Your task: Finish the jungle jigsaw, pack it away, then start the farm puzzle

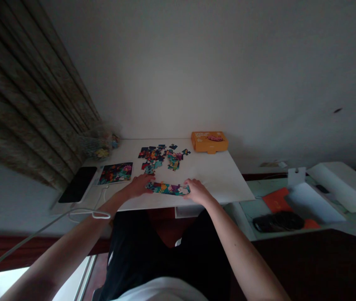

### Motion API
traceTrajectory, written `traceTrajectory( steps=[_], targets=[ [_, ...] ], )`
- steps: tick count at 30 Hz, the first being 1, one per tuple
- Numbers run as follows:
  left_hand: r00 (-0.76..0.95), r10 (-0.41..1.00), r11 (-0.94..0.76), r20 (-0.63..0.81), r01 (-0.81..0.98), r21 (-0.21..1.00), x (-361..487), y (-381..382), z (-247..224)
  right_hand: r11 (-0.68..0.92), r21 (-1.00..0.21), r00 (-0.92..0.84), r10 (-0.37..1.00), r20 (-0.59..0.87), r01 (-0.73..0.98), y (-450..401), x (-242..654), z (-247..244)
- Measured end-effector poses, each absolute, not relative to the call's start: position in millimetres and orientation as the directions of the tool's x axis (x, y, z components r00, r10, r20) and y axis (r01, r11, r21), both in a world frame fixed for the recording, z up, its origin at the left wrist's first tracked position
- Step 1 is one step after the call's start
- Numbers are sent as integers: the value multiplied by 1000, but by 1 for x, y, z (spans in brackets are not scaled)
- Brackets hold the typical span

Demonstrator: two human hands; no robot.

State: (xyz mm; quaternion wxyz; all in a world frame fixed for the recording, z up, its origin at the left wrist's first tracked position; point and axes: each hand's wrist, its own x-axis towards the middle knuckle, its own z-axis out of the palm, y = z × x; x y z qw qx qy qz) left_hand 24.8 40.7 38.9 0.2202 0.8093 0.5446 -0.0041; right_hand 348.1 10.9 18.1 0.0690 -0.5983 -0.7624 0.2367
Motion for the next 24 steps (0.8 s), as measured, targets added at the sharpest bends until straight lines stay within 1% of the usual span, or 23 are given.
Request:
traceTrajectory(
  steps=[2, 6, 9, 11, 14, 17, 20, 22, 24],
  targets=[
    [419, 873, -303, -251, 868, 395, 26, 45, 39, 151, -469, -271, 942, -198, 870, 16, 348, 17],
    [423, 891, -281, -168, 802, 526, 27, 44, 35, 146, -551, -274, 949, -158, 822, 20, 346, 18],
    [394, 907, -248, -149, 784, 569, 29, 38, 32, 112, -639, -253, 958, -133, 761, 21, 345, 18],
    [371, 918, -218, -141, 768, 602, 29, 35, 32, 79, -719, -238, 963, -124, 691, 23, 346, 16],
    [340, 934, -187, -110, 728, 659, 32, 33, 33, 59, -848, -223, 972, -71, 527, 27, 351, 12],
    [359, 925, -194, -123, 726, 660, 38, 33, 35, -9, -936, -169, 983, -73, 352, 31, 354, 7],
    [384, 910, -207, -158, 750, 629, 48, 35, 34, -95, -959, -156, 978, -141, 268, 32, 349, 0],
    [400, 901, -227, -169, 765, 602, 54, 37, 32, -106, -944, -189, 967, -171, 311, 31, 340, -4],
    [418, 891, -258, -178, 788, 559, 61, 38, 32, -53, -898, -199, 968, -153, 436, 30, 331, -7]
  ],
)
